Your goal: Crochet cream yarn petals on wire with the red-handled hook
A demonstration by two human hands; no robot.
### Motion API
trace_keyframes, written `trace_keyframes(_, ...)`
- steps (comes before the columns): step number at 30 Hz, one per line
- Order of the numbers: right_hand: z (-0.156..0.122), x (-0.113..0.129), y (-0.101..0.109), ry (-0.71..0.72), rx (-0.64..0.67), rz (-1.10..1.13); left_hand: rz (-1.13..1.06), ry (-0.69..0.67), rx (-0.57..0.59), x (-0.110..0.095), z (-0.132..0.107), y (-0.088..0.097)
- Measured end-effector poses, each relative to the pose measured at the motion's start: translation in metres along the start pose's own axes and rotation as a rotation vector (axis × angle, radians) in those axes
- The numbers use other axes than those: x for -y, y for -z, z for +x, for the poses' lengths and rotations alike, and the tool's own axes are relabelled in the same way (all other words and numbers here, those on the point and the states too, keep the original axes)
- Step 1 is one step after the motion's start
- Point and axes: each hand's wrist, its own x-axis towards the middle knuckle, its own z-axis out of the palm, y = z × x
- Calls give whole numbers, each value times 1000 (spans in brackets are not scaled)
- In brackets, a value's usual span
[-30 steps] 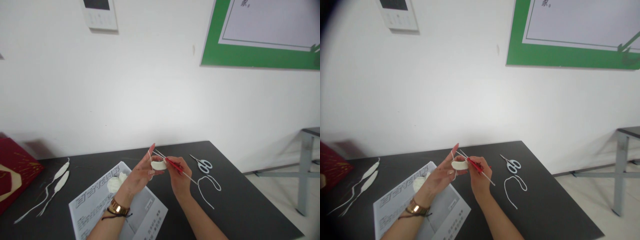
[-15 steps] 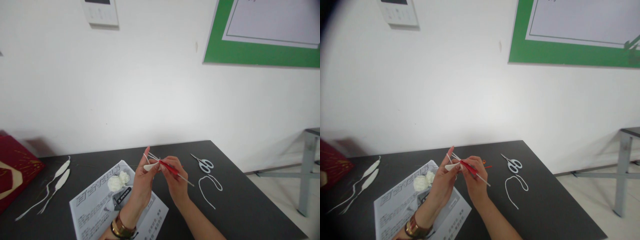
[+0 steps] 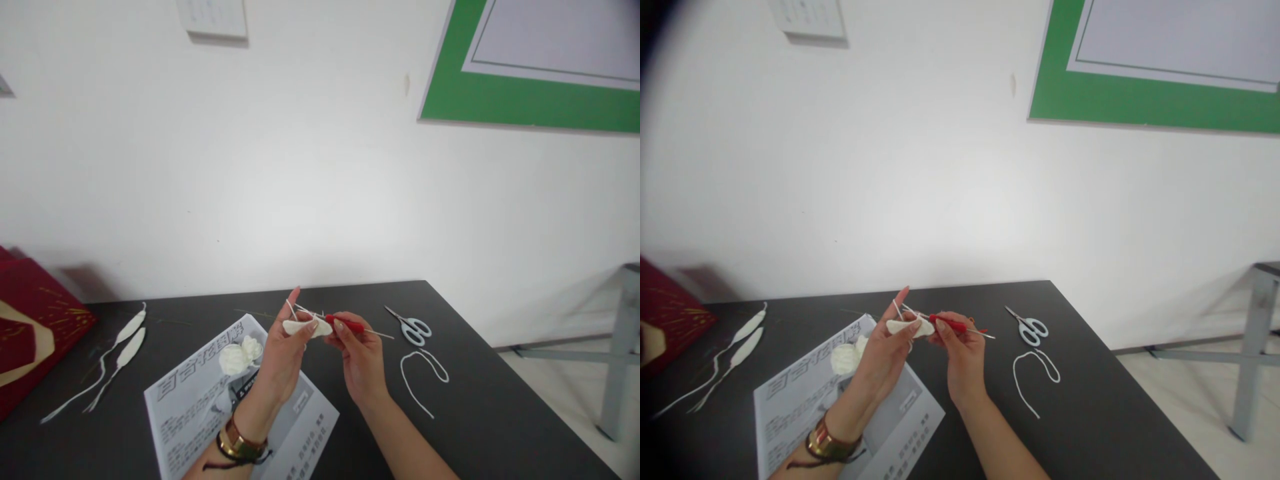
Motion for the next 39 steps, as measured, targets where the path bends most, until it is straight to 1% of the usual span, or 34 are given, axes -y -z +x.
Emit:
trace_keyframes(3,-1,2,-1,-9,-17,1,58,-1,1,-2,0,1)
trace_keyframes(5,-2,4,0,39,-36,-74,119,-25,3,-4,0,2)
trace_keyframes(6,-3,6,1,89,-39,-142,151,-39,3,-4,0,2)
trace_keyframes(8,-5,9,4,253,-16,-321,212,-62,4,-4,1,3)
trace_keyframes(11,-9,11,8,547,91,-562,249,-79,-1,-4,1,4)
trace_keyframes(12,-10,11,9,614,136,-610,236,-77,-4,-5,1,4)
trace_keyframes(14,-12,9,10,662,179,-628,169,-49,1,-6,0,3)
trace_keyframes(15,-12,8,9,637,170,-600,125,-26,12,-7,0,3)
trace_keyframes(16,-12,6,8,580,145,-542,83,-2,26,-7,0,3)
trace_keyframes(17,-11,5,6,493,111,-457,50,20,42,-8,0,3)
trace_keyframes(19,-8,3,3,260,52,-244,32,36,72,-10,0,3)
trace_keyframes(21,-4,2,1,41,30,-39,70,16,98,-11,2,5)
trace_keyframes(22,-2,2,1,-39,29,41,103,3,111,-12,2,6)
trace_keyframes(24,1,3,1,-164,44,151,172,-10,137,-13,4,9)
trace_keyframes(26,2,5,2,-251,71,215,225,4,159,-15,5,11)
trace_keyframes(28,3,8,3,-296,105,244,244,25,180,-17,5,14)
trace_keyframes(30,4,10,4,-307,131,254,245,32,197,-19,4,15)
trace_keyframes(34,4,11,5,-286,129,266,270,51,218,-22,2,14)
trace_keyframes(39,4,12,6,-260,144,252,329,86,194,-27,-1,11)
